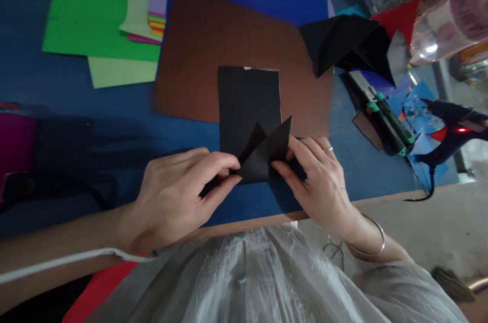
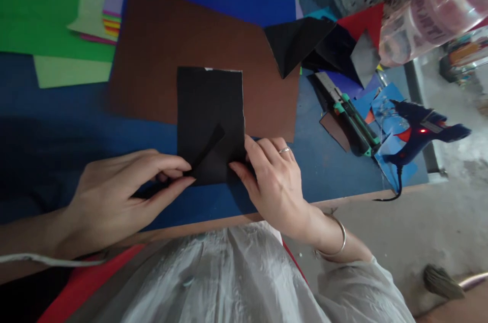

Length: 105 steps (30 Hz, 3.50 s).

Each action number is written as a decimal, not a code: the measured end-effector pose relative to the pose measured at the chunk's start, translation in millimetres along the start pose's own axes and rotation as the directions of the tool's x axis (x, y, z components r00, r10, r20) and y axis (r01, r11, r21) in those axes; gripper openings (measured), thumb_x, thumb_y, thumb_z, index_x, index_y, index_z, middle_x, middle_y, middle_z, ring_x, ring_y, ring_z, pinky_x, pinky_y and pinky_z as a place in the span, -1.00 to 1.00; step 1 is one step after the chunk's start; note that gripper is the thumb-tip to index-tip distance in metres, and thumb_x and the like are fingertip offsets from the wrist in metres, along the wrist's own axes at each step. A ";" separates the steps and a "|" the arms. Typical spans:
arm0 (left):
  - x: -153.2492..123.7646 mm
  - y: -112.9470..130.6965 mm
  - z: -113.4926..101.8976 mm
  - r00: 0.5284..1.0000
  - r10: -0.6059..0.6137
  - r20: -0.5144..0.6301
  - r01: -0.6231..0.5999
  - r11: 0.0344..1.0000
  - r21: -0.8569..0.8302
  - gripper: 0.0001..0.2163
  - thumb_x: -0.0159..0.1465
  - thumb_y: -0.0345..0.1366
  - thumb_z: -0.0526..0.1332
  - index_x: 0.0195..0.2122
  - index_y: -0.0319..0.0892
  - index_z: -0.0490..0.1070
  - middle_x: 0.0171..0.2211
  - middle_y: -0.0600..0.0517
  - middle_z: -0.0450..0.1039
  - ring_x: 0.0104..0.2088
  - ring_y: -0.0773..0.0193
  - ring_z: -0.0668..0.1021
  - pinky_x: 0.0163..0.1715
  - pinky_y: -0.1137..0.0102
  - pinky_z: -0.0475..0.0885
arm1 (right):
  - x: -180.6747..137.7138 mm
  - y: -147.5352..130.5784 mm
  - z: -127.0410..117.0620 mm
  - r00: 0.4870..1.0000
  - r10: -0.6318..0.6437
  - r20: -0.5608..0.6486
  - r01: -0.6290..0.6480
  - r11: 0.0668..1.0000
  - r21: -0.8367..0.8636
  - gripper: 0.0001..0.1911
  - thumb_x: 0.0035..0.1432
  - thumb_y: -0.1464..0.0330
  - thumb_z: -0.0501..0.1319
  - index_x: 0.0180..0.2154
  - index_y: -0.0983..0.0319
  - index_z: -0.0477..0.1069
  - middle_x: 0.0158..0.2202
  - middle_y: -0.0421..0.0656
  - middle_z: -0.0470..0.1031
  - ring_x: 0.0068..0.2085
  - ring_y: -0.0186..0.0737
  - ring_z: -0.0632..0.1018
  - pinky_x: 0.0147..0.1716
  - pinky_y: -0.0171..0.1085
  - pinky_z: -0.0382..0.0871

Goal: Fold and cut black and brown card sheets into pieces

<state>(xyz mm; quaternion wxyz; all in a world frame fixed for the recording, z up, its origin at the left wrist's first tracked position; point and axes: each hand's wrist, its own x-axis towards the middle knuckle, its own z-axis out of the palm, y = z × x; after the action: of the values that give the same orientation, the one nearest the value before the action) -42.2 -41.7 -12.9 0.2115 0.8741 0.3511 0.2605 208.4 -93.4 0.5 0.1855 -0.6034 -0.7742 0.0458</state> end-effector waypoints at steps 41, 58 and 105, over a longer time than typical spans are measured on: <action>-4.6 -10.9 10.1 0.871 0.471 0.138 -0.486 0.867 0.113 -0.57 0.43 -0.59 0.02 0.23 -0.26 0.47 0.21 -0.09 0.57 0.24 0.17 0.57 0.32 0.17 0.44 | -30.0 -4.6 13.4 0.913 -0.398 -0.091 0.396 0.918 -0.034 -0.59 0.36 0.59 0.04 0.09 0.47 0.55 0.17 0.09 0.61 0.19 -0.04 0.60 0.21 -0.02 0.53; -0.4 -0.4 3.0 0.856 0.465 0.225 -0.503 0.849 0.159 -0.64 0.44 -0.34 0.26 0.22 -0.33 0.41 0.18 -0.20 0.58 0.24 0.03 0.57 0.34 0.05 0.40 | -36.2 1.4 13.1 0.905 -0.414 -0.094 0.415 0.910 -0.013 -0.60 0.48 0.49 0.00 0.10 0.36 0.57 0.15 -0.01 0.63 0.26 -0.04 0.53 0.26 0.01 0.45; -17.2 -14.3 -43.6 0.842 0.497 0.211 -0.534 0.708 0.463 -0.62 0.29 -0.35 0.41 0.13 -0.09 0.51 0.06 -0.02 0.68 0.02 0.05 0.70 0.13 0.08 0.57 | -56.2 21.6 3.7 0.926 -0.341 -0.162 0.326 0.939 -0.113 -0.60 0.38 0.59 0.08 0.06 0.28 0.61 0.11 -0.13 0.67 0.14 -0.03 0.62 0.19 0.03 0.46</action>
<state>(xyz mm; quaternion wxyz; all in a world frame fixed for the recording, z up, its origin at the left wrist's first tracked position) -86.3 -36.5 7.7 -0.0933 0.9695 0.1410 0.1772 238.3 -140.5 -22.4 0.2338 -0.4718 -0.8470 -0.0733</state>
